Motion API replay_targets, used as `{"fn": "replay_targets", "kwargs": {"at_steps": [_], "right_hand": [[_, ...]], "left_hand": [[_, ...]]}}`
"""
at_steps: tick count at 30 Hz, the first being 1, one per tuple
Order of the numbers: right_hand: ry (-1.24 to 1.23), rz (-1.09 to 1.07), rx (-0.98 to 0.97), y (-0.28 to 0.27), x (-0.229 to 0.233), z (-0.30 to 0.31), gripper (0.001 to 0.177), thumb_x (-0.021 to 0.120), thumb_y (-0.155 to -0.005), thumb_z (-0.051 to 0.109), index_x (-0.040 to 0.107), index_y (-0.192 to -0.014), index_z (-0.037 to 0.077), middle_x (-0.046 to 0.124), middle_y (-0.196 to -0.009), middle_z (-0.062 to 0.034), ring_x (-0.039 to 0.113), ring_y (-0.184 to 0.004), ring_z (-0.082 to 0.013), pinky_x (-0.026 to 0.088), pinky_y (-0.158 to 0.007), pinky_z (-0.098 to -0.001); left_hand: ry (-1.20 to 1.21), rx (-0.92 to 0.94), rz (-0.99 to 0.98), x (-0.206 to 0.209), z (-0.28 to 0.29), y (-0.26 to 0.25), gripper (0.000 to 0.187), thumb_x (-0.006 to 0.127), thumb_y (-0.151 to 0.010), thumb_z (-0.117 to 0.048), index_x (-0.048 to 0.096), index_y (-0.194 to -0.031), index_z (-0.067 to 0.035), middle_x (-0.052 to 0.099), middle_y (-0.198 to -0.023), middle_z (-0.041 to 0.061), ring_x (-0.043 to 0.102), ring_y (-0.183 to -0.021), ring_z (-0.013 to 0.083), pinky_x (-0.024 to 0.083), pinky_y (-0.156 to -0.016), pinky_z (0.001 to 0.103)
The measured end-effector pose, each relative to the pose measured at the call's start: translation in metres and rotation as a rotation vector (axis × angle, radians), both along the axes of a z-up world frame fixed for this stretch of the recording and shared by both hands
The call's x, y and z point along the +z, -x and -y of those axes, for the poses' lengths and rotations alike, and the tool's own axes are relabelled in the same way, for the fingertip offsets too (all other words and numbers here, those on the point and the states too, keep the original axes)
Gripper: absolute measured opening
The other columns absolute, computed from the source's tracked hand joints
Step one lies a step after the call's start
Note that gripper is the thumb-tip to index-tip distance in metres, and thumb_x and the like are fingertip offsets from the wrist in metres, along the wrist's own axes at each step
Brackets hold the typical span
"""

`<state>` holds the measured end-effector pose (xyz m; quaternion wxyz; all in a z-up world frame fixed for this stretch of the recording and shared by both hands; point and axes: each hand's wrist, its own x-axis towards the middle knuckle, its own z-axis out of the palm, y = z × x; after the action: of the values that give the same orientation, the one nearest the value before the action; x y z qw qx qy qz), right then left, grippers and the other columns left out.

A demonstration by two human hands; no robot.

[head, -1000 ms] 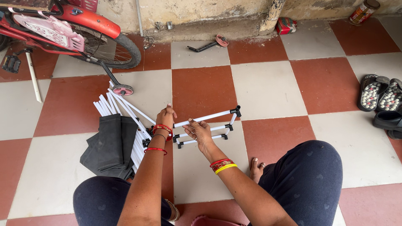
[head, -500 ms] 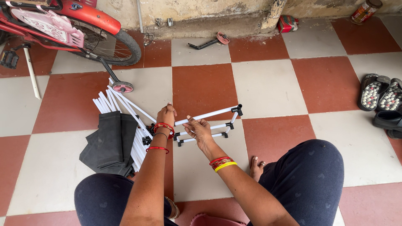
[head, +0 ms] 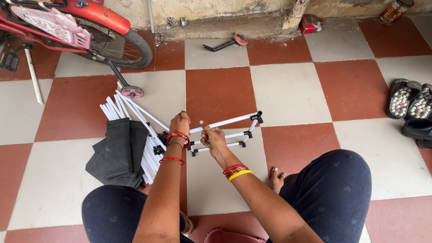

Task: The person assembles a frame by connecting white plastic tubes with black joints by hand, pressing the components together while seated on the floor.

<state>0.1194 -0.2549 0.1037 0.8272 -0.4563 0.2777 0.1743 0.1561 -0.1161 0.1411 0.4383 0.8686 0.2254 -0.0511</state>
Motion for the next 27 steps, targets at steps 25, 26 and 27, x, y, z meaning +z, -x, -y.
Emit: {"fn": "replay_targets", "kwargs": {"at_steps": [25, 26, 27], "right_hand": [[1.220, 0.794, 0.013, 0.001, 0.090, 0.189, 0.025, 0.078, -0.092, 0.022, 0.070, -0.101, 0.000, 0.068, -0.089, -0.0136, 0.066, -0.070, -0.0171, 0.055, -0.061, -0.0308], [1.204, 0.784, 0.078, -0.005, 0.087, 0.195, 0.031, 0.080, -0.089, 0.024, 0.070, -0.105, -0.001, 0.070, -0.094, -0.0139, 0.070, -0.077, -0.0183, 0.058, -0.065, -0.0315], [1.187, 0.776, 0.144, -0.010, 0.082, 0.199, 0.037, 0.082, -0.086, 0.025, 0.070, -0.109, -0.001, 0.072, -0.098, -0.0142, 0.073, -0.084, -0.0194, 0.062, -0.068, -0.0321]], "left_hand": [[0.064, 0.004, -0.022, 0.015, -0.001, 0.008, 0.059, 0.029, -0.103, -0.041, 0.064, -0.075, -0.002, 0.066, -0.069, 0.018, 0.067, -0.057, 0.0326, 0.059, -0.054, 0.043], [0.075, 0.020, -0.062, 0.016, -0.001, 0.009, 0.058, 0.029, -0.104, -0.040, 0.063, -0.076, -0.002, 0.064, -0.068, 0.020, 0.065, -0.055, 0.0346, 0.057, -0.053, 0.045], [0.074, 0.019, -0.061, 0.016, 0.000, 0.009, 0.058, 0.029, -0.104, -0.040, 0.063, -0.076, -0.002, 0.064, -0.068, 0.020, 0.065, -0.055, 0.0346, 0.057, -0.053, 0.045]]}}
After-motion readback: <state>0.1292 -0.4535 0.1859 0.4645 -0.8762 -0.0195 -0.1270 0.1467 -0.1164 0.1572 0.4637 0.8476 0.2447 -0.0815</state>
